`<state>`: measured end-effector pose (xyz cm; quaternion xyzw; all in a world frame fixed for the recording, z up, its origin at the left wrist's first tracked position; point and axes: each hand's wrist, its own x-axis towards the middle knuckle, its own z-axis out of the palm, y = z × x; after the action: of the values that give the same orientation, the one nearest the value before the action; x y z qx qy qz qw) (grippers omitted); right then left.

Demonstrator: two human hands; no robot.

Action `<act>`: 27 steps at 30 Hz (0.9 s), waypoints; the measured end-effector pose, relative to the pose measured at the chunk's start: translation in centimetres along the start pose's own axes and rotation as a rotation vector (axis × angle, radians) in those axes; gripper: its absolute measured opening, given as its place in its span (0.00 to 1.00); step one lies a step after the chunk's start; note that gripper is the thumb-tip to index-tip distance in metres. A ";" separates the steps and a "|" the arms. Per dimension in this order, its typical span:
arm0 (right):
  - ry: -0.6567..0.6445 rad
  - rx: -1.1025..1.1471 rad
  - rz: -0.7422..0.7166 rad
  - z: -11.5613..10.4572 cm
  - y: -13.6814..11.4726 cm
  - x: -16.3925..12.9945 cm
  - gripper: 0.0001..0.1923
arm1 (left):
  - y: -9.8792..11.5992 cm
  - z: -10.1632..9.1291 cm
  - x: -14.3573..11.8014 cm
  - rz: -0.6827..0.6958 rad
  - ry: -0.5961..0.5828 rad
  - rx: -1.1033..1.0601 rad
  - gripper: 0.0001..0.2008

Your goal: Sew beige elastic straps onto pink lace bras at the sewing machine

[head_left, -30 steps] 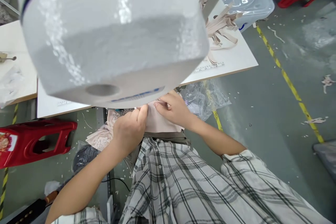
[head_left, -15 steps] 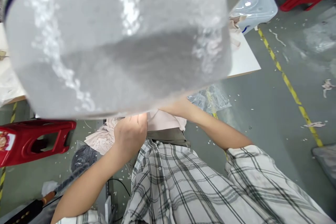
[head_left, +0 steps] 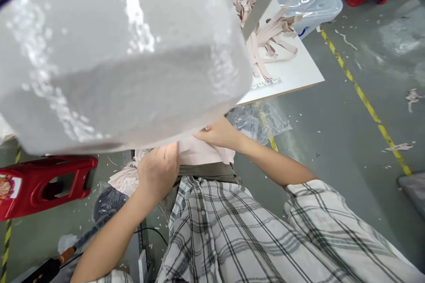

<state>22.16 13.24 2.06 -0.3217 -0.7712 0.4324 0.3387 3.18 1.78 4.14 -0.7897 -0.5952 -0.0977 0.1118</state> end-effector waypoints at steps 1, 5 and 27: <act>0.001 -0.012 0.002 0.1 0.1 0.0 0.16 | -0.1 0.1 -0.1 -0.016 0.003 -0.010 0.14; 0.028 -0.013 0.003 -0.1 0.2 -0.1 0.16 | -0.1 0.2 -0.2 -0.006 -0.038 -0.066 0.14; -0.255 0.182 0.152 1.5 -2.2 -7.6 0.17 | -2.4 -0.6 -1.6 -0.385 -0.593 -1.266 0.21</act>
<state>24.81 5.62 1.55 -0.2896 -0.7390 0.5623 0.2321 0.38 0.78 4.38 -0.5773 -0.5585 -0.2232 -0.5522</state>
